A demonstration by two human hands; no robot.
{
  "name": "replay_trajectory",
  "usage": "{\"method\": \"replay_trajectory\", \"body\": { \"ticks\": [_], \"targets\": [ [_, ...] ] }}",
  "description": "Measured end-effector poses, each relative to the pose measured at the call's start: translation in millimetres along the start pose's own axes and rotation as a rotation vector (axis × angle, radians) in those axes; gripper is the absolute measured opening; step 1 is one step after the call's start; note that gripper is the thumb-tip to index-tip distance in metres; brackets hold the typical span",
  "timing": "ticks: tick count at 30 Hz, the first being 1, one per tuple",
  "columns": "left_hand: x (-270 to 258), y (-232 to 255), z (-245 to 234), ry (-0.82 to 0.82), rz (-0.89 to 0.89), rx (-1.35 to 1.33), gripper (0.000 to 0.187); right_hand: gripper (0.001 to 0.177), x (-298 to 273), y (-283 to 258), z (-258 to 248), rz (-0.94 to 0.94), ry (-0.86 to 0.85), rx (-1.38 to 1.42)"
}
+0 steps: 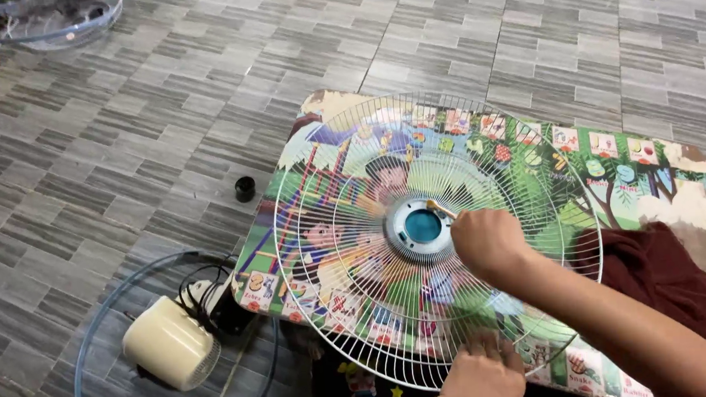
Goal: The person cleans a disassembled electric fan cage using a cloth and a small brush.
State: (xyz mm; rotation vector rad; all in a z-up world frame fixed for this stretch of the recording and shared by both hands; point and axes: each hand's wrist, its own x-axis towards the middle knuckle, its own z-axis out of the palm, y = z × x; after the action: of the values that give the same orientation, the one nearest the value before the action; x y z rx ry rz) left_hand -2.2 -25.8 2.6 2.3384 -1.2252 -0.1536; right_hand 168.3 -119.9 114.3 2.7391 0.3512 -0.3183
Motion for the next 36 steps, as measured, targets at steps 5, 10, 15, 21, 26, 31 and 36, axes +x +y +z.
{"method": "replay_trajectory", "body": {
  "ticks": [5,10,15,21,26,31,36],
  "targets": [
    [0.3,0.5,5.5,0.049,-0.023,0.091,0.056,0.023,12.9,20.5,-52.0,0.026,-0.147,0.096],
    [3.9,3.8,-2.0,0.046,-0.051,0.049,0.057,0.021,75.1,31.9,-5.0,0.117,0.117,0.072],
    [4.3,-10.1,18.6,0.040,0.006,0.080,0.050,0.019,62.7,3.8,37.3,0.029,-0.096,0.177],
    [10.7,-0.1,6.4,-0.006,-0.005,0.077,0.054,0.019,26.3,3.7,31.1,0.001,-0.096,0.209],
    [24.1,12.5,-15.6,-0.030,-0.005,0.055,0.058,0.021,22.2,41.1,-14.5,0.005,-0.080,0.233],
    [18.8,10.7,-11.8,0.108,0.113,-0.076,0.072,0.039,32.9,66.9,8.7,-0.025,-0.058,0.206],
    [-44.3,-48.5,-68.8,0.041,0.104,0.069,0.062,0.057,22.7,87.8,34.2,-0.117,-0.211,0.331]
  ]
}}
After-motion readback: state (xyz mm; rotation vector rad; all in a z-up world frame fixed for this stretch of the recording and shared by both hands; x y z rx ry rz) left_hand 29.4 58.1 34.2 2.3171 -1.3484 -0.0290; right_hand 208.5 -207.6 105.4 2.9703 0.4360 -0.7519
